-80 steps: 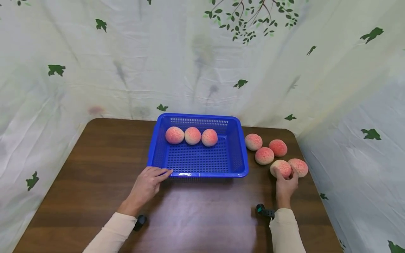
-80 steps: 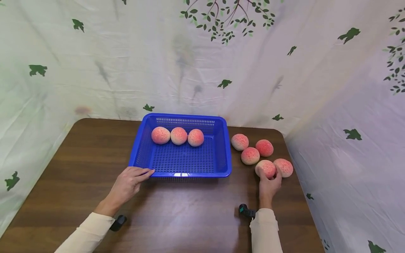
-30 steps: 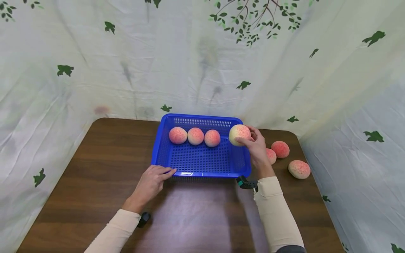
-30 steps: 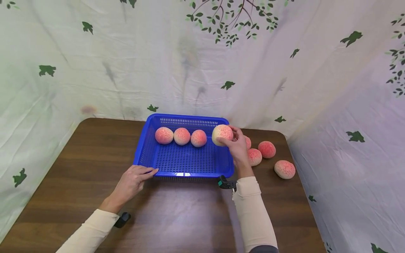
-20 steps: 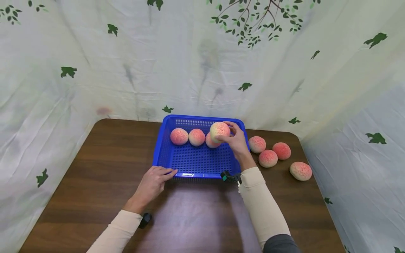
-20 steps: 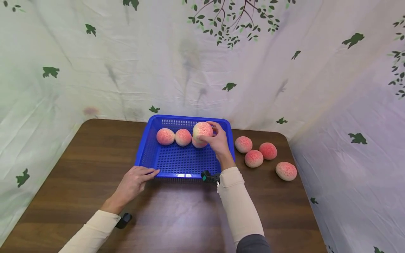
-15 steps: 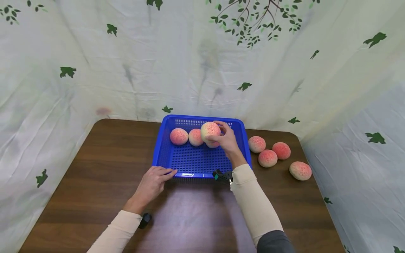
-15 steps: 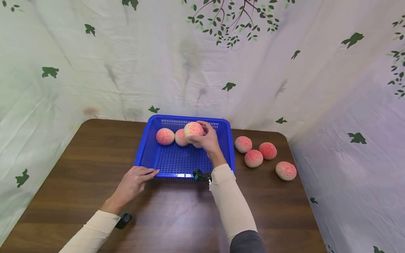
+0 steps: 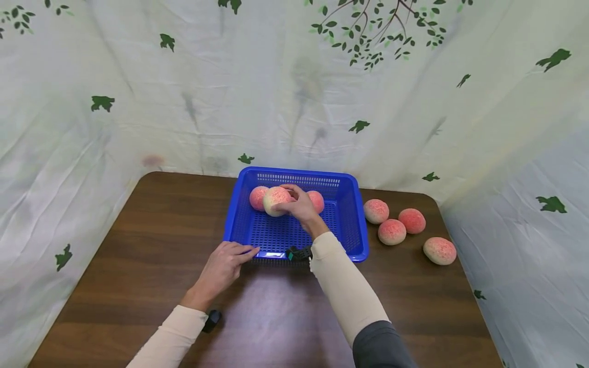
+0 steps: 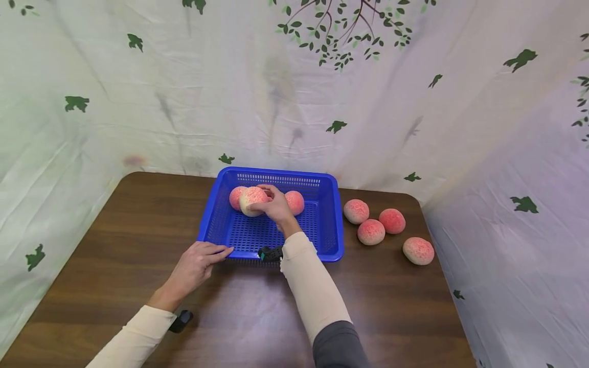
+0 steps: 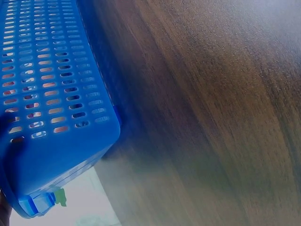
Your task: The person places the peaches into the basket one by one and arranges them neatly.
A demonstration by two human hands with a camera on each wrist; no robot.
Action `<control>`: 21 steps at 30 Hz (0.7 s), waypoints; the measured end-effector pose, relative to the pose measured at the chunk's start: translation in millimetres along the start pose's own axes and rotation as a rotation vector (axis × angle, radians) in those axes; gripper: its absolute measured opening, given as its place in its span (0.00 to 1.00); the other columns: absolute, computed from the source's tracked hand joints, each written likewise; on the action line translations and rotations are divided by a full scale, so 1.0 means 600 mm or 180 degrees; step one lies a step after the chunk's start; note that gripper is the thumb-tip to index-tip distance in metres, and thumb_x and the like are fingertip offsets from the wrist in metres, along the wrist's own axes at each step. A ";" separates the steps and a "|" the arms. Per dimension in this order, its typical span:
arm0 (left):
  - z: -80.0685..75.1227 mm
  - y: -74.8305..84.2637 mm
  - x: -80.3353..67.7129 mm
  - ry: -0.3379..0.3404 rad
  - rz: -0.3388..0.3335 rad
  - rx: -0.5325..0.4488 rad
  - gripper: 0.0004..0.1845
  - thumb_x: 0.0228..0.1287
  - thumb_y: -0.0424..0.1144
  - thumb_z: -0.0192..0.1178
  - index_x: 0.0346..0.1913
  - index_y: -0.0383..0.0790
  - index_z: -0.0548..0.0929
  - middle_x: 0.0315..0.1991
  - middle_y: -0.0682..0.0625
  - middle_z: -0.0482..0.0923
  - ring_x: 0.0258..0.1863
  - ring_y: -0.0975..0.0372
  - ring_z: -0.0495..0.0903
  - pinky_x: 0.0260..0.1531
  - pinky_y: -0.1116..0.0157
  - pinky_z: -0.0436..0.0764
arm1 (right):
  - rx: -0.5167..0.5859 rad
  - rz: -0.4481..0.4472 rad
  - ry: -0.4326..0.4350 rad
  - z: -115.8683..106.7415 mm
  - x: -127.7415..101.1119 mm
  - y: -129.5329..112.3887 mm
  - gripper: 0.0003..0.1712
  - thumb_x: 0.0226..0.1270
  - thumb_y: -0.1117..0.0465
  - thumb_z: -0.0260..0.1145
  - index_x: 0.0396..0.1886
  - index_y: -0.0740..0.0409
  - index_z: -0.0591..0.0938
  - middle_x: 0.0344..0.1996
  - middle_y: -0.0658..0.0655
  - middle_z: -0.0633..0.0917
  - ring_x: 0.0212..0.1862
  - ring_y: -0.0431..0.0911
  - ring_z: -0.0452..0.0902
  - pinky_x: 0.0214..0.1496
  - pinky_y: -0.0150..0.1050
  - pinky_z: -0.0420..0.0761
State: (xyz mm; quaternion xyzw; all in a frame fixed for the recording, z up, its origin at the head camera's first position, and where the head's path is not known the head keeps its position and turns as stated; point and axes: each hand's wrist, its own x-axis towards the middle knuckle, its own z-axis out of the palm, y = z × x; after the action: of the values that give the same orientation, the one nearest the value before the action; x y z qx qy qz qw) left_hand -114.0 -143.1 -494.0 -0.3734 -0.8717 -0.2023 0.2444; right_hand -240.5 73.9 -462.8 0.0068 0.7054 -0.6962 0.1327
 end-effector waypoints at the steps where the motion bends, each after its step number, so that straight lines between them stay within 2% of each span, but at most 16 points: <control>1: 0.000 0.000 0.000 0.0009 0.0005 -0.0007 0.26 0.40 0.14 0.59 0.43 0.39 0.89 0.38 0.48 0.86 0.32 0.57 0.81 0.38 0.58 0.77 | 0.0008 0.0040 -0.0026 0.004 0.002 0.004 0.37 0.48 0.73 0.74 0.61 0.57 0.74 0.58 0.59 0.76 0.53 0.47 0.73 0.42 0.36 0.77; 9: 0.001 0.000 0.000 0.0081 -0.0006 -0.0069 0.26 0.40 0.13 0.59 0.42 0.38 0.89 0.38 0.48 0.87 0.32 0.57 0.81 0.38 0.58 0.76 | -0.0333 0.0227 -0.0287 0.028 0.013 0.016 0.37 0.46 0.72 0.75 0.59 0.59 0.74 0.55 0.58 0.79 0.53 0.49 0.75 0.47 0.38 0.76; 17: 0.001 0.000 -0.003 0.0091 0.0018 -0.0052 0.25 0.40 0.14 0.58 0.41 0.38 0.89 0.36 0.48 0.87 0.32 0.57 0.81 0.38 0.58 0.76 | -0.0784 0.0319 -0.0503 0.050 0.018 0.022 0.39 0.45 0.70 0.77 0.61 0.59 0.74 0.54 0.60 0.79 0.46 0.46 0.74 0.38 0.35 0.77; 21: 0.000 -0.002 -0.004 0.0108 0.0025 -0.0051 0.25 0.40 0.14 0.57 0.41 0.38 0.89 0.36 0.48 0.86 0.33 0.57 0.81 0.39 0.58 0.76 | -0.0993 0.0286 -0.0484 0.060 0.017 0.030 0.39 0.43 0.67 0.79 0.59 0.60 0.75 0.52 0.60 0.78 0.44 0.47 0.74 0.39 0.36 0.77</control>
State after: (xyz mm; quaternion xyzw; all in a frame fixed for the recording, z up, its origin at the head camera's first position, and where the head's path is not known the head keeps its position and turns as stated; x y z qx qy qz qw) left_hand -113.6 -144.9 -495.5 -0.3753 -0.8643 -0.2146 0.2569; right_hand -240.7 37.0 -482.6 -0.0350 0.7918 -0.5702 0.2161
